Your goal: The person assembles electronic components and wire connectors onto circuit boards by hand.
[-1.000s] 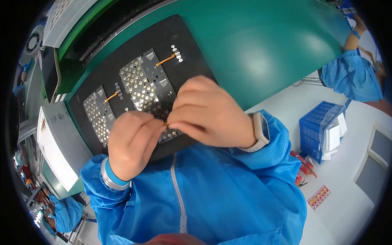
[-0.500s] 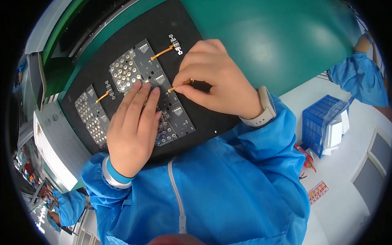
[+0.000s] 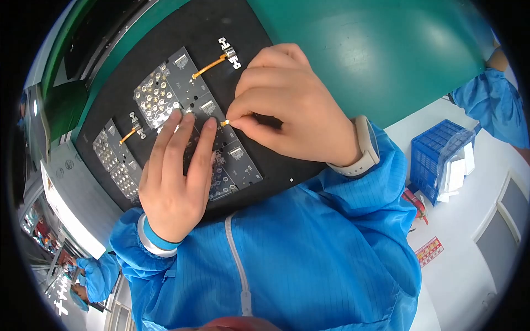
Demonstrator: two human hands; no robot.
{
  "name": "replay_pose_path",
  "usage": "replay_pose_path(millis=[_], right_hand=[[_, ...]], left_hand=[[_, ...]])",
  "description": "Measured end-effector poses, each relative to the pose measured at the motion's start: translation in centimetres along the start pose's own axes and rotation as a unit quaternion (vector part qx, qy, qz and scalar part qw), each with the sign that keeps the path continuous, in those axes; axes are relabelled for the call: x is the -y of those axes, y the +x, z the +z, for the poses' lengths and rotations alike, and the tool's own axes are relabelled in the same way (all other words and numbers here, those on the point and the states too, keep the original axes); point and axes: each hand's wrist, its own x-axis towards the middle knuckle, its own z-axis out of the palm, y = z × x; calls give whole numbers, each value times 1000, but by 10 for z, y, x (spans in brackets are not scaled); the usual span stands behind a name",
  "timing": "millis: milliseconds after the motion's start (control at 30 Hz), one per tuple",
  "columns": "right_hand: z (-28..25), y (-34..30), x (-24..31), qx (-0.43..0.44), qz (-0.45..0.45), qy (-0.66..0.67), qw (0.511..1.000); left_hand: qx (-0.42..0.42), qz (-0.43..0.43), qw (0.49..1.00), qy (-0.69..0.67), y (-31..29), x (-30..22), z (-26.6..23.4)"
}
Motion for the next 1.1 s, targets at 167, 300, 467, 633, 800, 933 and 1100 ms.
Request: replay_pose_path(millis=[167, 300, 467, 633, 800, 933, 1100], right_hand=[[0, -1, 2, 1, 0, -4, 1000], [1, -1, 2, -5, -1, -7, 1000], [1, -1, 2, -5, 0, -5, 1000], [-1, -3, -1, 16, -15, -10, 1000], [-1, -3, -8, -28, 23, 50, 998], [-5, 0, -6, -16, 11, 51, 998], [-4, -5, -2, -19, 39, 13, 999]], left_hand=[[-6, 4, 1000, 11, -2, -1, 2], [-7, 6, 1000, 13, -2, 0, 2], [9, 5, 1000, 16, 0, -3, -1], [22, 2, 999, 35, 3, -5, -3], [-19, -9, 1000, -21, -2, 1, 5], [14, -5, 1000, -1, 0, -5, -3], [-13, -14, 997, -72, -3, -5, -6]])
